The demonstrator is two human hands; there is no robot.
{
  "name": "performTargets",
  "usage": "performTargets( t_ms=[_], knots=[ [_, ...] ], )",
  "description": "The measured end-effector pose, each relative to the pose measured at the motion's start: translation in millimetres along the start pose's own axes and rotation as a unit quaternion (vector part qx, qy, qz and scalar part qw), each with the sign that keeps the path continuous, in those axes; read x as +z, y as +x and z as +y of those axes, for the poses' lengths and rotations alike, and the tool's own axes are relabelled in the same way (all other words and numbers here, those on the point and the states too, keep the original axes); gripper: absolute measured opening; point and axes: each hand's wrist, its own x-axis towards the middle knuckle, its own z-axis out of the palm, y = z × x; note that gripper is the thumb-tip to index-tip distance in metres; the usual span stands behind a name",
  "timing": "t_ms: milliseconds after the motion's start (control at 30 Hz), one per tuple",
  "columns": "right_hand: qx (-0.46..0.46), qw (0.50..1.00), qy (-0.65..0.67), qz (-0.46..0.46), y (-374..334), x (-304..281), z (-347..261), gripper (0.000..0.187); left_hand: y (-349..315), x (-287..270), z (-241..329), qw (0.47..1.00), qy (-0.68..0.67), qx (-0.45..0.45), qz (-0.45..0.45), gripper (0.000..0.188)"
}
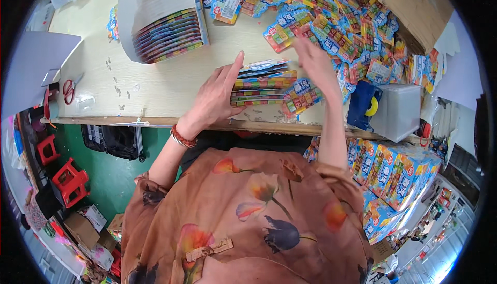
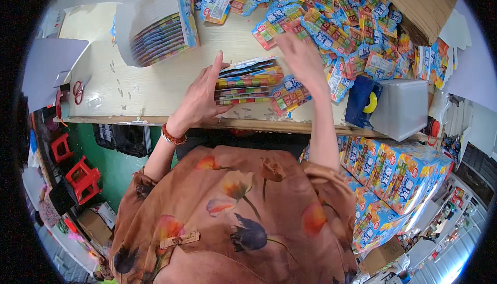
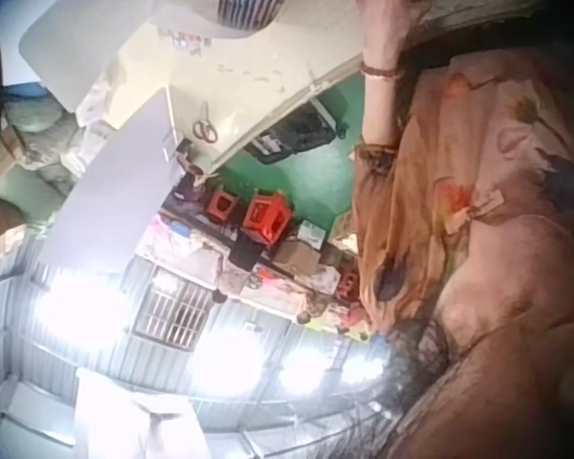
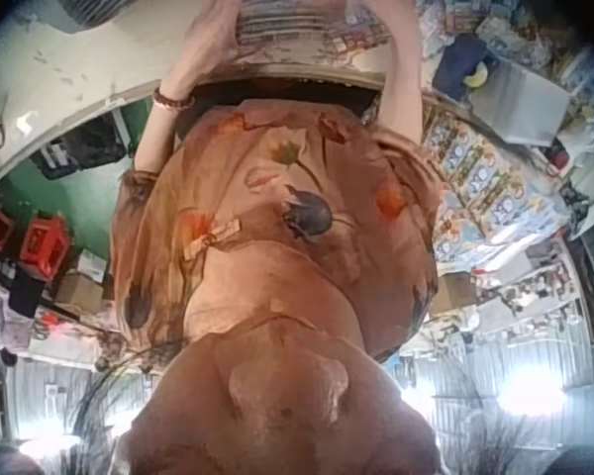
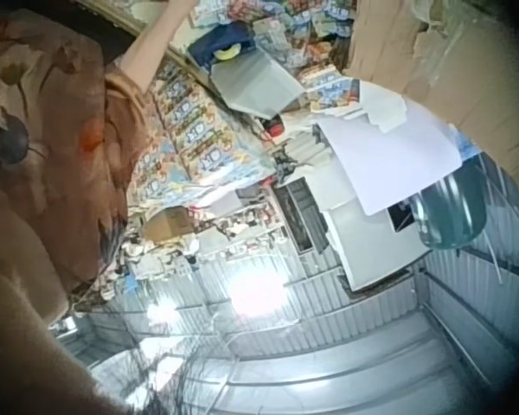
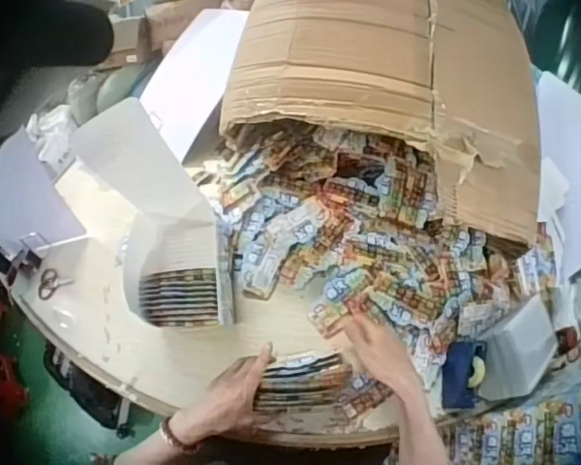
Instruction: Organizing and placing individual snack pouches into cardboard retail display boxes.
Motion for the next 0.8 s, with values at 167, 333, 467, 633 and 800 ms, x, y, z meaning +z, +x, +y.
performTargets(
  t_ms=[167,333,467,633,800],
  knots=[
    [-0.054,0.957,0.286,-0.014,-39,6,43,0.021,2,4,-8,0.999,-0.019,0.031,0.012,0.121],
    [-0.084,0.917,0.384,0.064,-46,29,49,0.008,-2,9,-17,0.997,0.008,0.049,0.053,0.122],
    [-0.079,0.916,0.373,0.126,-34,8,50,0.007,-2,4,-16,0.995,-0.065,0.068,0.018,0.110],
    [-0.061,0.932,0.354,0.037,-18,10,44,0.009,0,7,-11,0.993,-0.109,0.032,0.022,0.111],
    [-0.074,0.889,0.451,-0.004,-35,30,58,0.027,1,7,-11,0.991,-0.135,0.004,0.026,0.104]
  ],
)
